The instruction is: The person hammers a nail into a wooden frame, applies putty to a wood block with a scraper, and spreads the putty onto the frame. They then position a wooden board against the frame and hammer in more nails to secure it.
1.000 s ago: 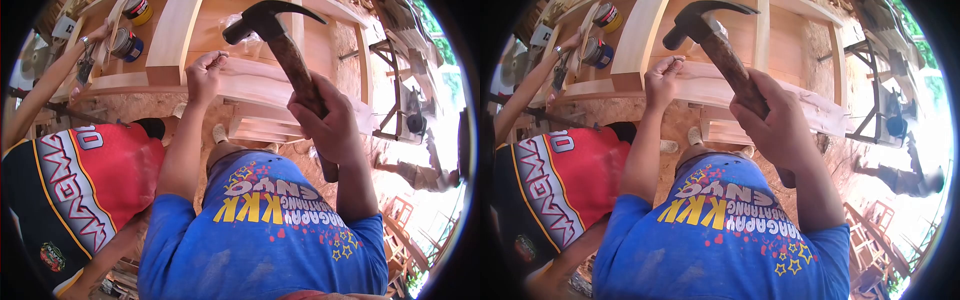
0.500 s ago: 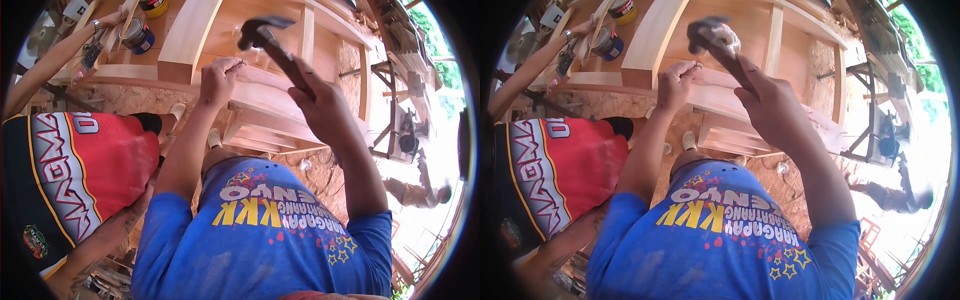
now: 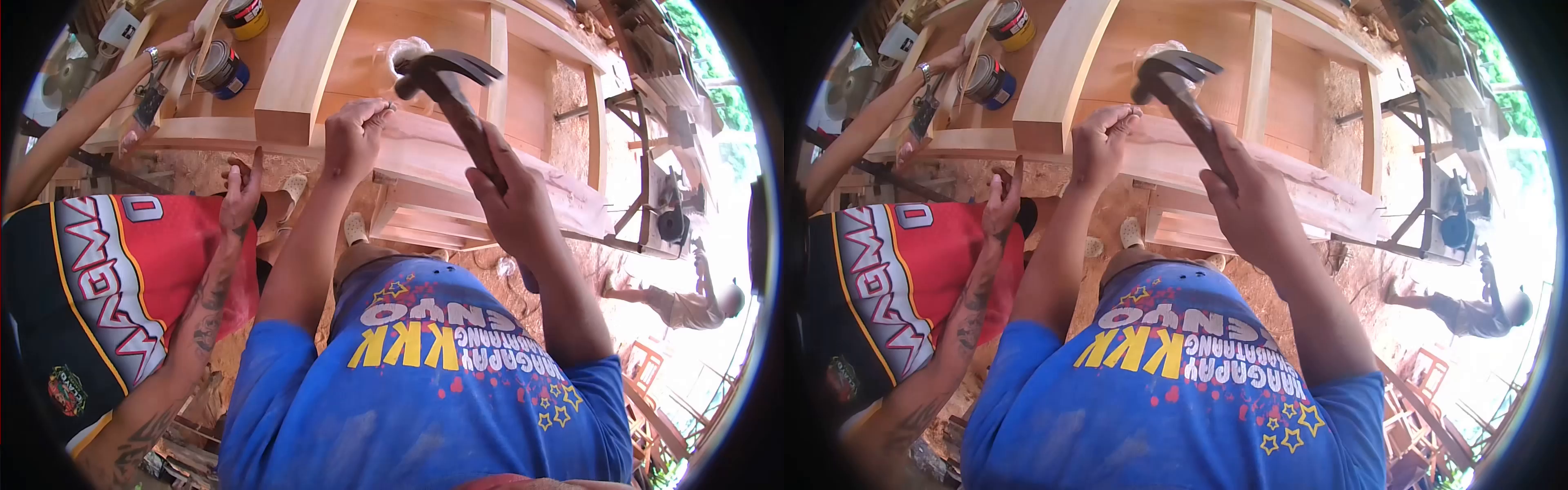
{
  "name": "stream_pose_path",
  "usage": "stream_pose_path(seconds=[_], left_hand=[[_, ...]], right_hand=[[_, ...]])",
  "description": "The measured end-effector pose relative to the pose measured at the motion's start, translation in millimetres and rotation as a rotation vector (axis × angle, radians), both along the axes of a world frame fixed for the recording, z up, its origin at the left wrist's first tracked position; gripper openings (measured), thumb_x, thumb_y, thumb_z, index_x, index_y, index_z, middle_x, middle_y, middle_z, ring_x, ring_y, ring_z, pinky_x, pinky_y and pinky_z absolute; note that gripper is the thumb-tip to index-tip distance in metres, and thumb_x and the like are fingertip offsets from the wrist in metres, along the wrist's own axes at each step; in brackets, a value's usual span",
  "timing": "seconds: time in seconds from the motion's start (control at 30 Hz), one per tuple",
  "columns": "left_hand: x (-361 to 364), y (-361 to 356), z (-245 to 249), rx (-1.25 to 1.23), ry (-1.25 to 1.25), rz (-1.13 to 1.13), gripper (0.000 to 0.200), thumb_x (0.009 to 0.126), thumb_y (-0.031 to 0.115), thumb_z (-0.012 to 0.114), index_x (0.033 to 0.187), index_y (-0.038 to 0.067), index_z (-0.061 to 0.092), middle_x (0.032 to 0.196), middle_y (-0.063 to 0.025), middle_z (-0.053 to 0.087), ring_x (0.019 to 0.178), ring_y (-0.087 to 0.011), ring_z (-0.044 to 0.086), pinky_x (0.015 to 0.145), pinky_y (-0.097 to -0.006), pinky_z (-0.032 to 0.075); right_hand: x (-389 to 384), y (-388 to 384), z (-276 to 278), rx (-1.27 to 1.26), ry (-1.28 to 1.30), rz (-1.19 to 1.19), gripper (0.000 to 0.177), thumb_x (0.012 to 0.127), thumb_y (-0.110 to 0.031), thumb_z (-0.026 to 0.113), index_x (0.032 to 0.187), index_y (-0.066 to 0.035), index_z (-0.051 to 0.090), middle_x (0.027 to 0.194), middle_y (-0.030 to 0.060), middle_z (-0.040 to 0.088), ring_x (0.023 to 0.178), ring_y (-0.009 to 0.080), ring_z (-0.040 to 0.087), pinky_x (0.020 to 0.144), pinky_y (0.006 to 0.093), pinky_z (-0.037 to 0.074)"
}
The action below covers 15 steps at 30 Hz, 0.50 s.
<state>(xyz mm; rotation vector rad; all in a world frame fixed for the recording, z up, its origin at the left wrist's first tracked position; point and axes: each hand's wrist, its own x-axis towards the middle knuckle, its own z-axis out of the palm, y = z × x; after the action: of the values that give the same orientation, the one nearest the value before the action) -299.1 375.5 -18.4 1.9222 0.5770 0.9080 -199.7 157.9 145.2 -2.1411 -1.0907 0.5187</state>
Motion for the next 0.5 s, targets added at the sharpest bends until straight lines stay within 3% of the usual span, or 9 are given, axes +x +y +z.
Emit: stream_pose_path(seconds=[0.1, 0.13, 0.23, 0.27, 0.37, 0.47, 0.5], left_hand=[[-8.6, -8.8, 15.5, 0.086, 0.108, 0.075, 0.063, 0.085, 0.022, 0.086, 0.137, -0.004, 0.060, 0.122, -0.0211, 0.073, 0.109, -0.0298, 0.073, 0.097, -0.0398, 0.057], [-12.8, -16.4, 22.4, 0.141, 0.160, 0.118, 0.077, 0.083, 0.025, 0.089, 0.145, -0.004, 0.054, 0.126, -0.0225, 0.071, 0.113, -0.0313, 0.071, 0.100, -0.0406, 0.056], [-21.4, -35.6, 38.2, -0.244, 0.334, -0.012, 0.105, 0.075, 0.030, 0.093, 0.155, -0.007, 0.037, 0.133, -0.0269, 0.066, 0.123, -0.0343, 0.067, 0.105, -0.0414, 0.052], [-20.3, -40.4, 30.9, -0.267, 0.303, 0.030, 0.099, 0.076, 0.028, 0.091, 0.154, -0.007, 0.041, 0.131, -0.0287, 0.067, 0.123, -0.0351, 0.067, 0.105, -0.0409, 0.052], [-22.4, -49.6, 57.1, -0.312, 0.412, 0.057, 0.098, 0.076, 0.026, 0.091, 0.152, -0.009, 0.041, 0.131, -0.0299, 0.066, 0.123, -0.0348, 0.067, 0.104, -0.0415, 0.053], [-28.4, -62.9, 50.7, -0.312, 0.334, 0.126, 0.091, 0.079, 0.025, 0.089, 0.153, -0.004, 0.044, 0.131, -0.0276, 0.067, 0.122, -0.0342, 0.067, 0.104, -0.0424, 0.053], [-27.2, -65.7, 47.5, -0.201, 0.273, 0.156, 0.082, 0.082, 0.023, 0.086, 0.151, -0.002, 0.048, 0.129, -0.0263, 0.069, 0.120, -0.0341, 0.068, 0.102, -0.0418, 0.053]], right_hand=[[-0.6, -28.0, -11.7, -0.059, 0.079, -0.046, 0.060, 0.101, -0.015, 0.064, 0.156, -0.007, 0.044, 0.093, 0.0288, 0.069, 0.084, 0.0415, 0.072, 0.078, 0.0422, 0.053], [-0.7, -36.7, -10.7, -0.176, 0.121, -0.075, 0.060, 0.101, -0.015, 0.064, 0.156, -0.004, 0.043, 0.101, 0.0306, 0.070, 0.092, 0.0400, 0.073, 0.083, 0.0408, 0.054], [-2.2, -64.3, -33.3, -0.200, 0.140, -0.101, 0.060, 0.101, -0.013, 0.065, 0.155, 0.000, 0.043, 0.109, 0.0312, 0.071, 0.099, 0.0389, 0.074, 0.088, 0.0394, 0.054], [-4.3, -70.4, -41.9, -0.089, 0.044, -0.063, 0.060, 0.100, -0.012, 0.065, 0.155, 0.001, 0.043, 0.113, 0.0309, 0.071, 0.105, 0.0395, 0.073, 0.092, 0.0391, 0.053], [-0.3, -76.8, -37.9, -0.144, 0.129, -0.074, 0.061, 0.100, -0.011, 0.066, 0.155, 0.001, 0.043, 0.117, 0.0311, 0.071, 0.111, 0.0401, 0.072, 0.095, 0.0395, 0.053], [3.2, -82.4, -34.0, -0.172, 0.120, -0.045, 0.061, 0.099, -0.010, 0.066, 0.155, 0.001, 0.043, 0.119, 0.0314, 0.070, 0.115, 0.0404, 0.071, 0.097, 0.0399, 0.053], [3.5, -83.1, -33.4, -0.183, 0.105, -0.043, 0.061, 0.099, -0.010, 0.066, 0.155, 0.000, 0.043, 0.120, 0.0314, 0.070, 0.116, 0.0405, 0.071, 0.098, 0.0399, 0.053]])
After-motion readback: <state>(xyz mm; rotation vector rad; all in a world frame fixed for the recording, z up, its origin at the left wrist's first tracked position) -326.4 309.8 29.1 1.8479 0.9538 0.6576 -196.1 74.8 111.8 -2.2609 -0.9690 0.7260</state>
